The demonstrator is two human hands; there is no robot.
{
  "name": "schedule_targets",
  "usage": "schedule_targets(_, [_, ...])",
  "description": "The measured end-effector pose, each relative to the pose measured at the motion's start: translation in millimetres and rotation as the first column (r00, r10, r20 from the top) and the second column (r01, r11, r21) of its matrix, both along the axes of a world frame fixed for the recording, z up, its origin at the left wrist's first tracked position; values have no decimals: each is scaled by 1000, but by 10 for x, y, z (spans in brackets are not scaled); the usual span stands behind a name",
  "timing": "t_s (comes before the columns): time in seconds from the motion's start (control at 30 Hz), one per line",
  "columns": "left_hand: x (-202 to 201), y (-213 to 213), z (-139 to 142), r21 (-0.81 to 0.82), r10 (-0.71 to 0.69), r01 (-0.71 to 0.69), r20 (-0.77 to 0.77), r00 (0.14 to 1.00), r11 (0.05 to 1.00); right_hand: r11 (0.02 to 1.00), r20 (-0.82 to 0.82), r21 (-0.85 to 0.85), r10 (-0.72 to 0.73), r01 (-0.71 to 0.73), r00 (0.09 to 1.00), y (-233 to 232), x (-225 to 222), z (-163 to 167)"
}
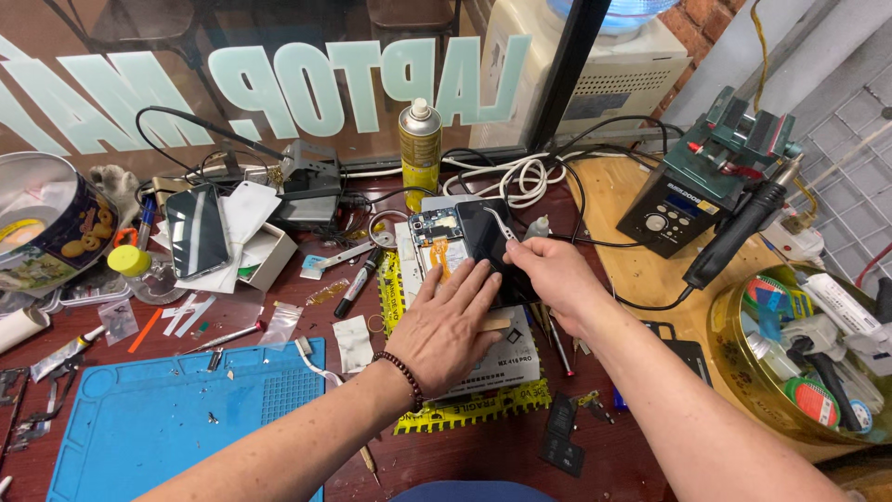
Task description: The person disassembles a Samsung smartphone at a repair bench. They pry open the back cover, lift out the battery, separate the display assembly, and use tweezers and a screwdriver to work on the exposed internal components.
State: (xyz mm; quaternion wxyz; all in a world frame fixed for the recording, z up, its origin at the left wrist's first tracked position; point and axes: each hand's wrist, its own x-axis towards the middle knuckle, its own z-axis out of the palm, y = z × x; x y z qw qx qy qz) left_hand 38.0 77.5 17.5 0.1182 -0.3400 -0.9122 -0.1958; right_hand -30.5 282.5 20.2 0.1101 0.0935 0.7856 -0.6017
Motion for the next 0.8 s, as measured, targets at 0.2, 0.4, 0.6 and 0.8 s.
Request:
schedule_targets(0.2, [-2, -9, -121, -32, 3, -4, -45, 999, 999, 1000, 57, 1, -4, 4, 998, 21, 32, 25])
schedule_targets(0.4, [3, 1, -134, -55, 15, -19, -70, 997, 998, 999, 92, 16, -31, 30, 995, 37, 34, 88])
schedule_targets(0.6, [40, -13, -91, 79, 13, -10, -41, 999, 997, 997, -13, 5, -73, 73, 997, -1, 80, 26])
schedule_targets(0.8, [-684, -166, -63, 406, 239, -245, 67, 969, 881, 989, -112, 70, -122, 131, 986, -41, 167, -17])
